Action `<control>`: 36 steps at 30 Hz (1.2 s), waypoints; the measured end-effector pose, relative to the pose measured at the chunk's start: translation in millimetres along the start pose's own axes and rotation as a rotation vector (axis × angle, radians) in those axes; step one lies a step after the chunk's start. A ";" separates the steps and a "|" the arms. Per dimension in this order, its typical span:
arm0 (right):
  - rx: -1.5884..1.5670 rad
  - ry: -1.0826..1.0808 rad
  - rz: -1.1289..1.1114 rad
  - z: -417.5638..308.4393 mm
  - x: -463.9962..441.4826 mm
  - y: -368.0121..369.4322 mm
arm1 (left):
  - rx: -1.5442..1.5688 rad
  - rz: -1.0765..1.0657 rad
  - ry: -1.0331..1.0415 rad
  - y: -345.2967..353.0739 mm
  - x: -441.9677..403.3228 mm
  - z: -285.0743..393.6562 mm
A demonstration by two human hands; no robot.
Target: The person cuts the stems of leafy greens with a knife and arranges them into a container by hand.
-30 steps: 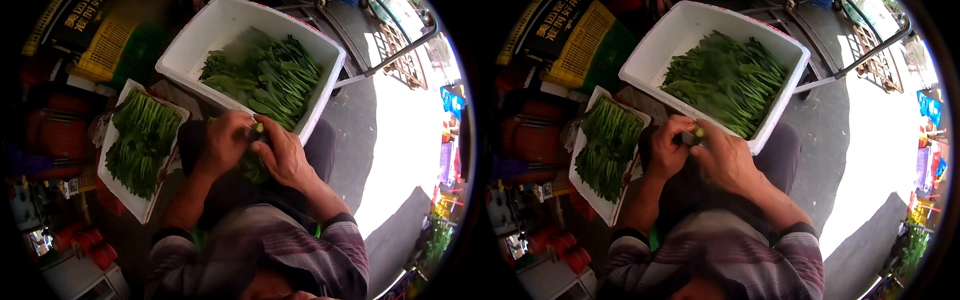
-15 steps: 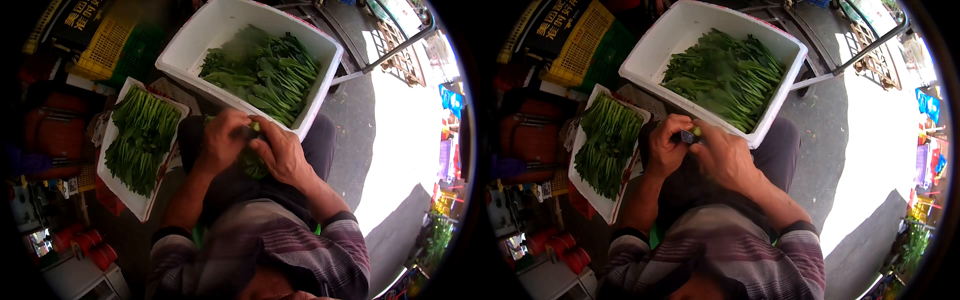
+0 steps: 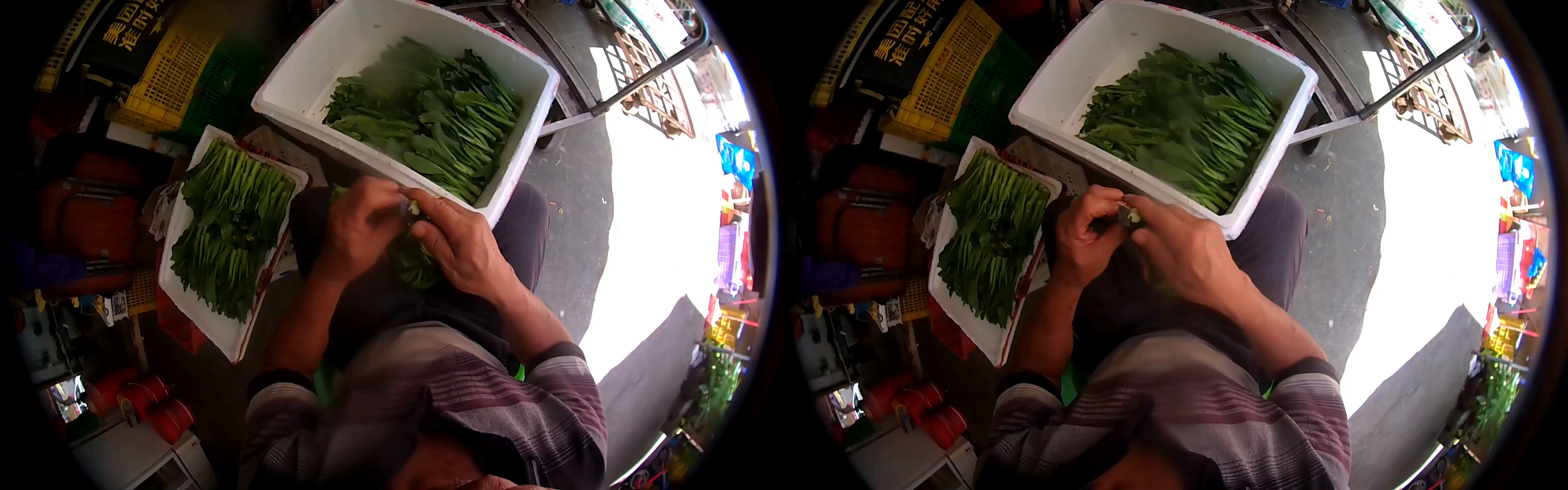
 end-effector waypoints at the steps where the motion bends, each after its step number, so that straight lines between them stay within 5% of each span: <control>1: -0.028 0.010 -0.008 -0.2 -0.2 0.2 | 0.000 -0.001 0.003 -1.1 0.1 0.5; 16: -0.462 0.263 -0.222 45.0 38.4 24.5 | 0.087 0.085 -0.173 -17.1 3.8 -22.4; 21: -0.543 0.538 -0.382 70.8 64.3 53.6 | 0.006 0.098 -0.202 -58.2 -42.4 -38.7; 25: -0.454 0.579 -0.368 83.1 68.5 57.6 | -0.295 -0.170 -0.433 -63.8 -94.9 -62.7; 36: -0.489 0.469 -0.365 96.6 65.4 53.4 | -0.710 -0.843 -0.480 7.5 -161.4 -228.3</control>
Point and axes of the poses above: each hand's wrist, its own x-axis away from the middle knuckle, its own y-axis out of the palm, z = x × y, the point moved 4 cm from there along -x, towards the middle knuckle, and after that the axes turned 14 degrees about -z, right-handed, at the moved point
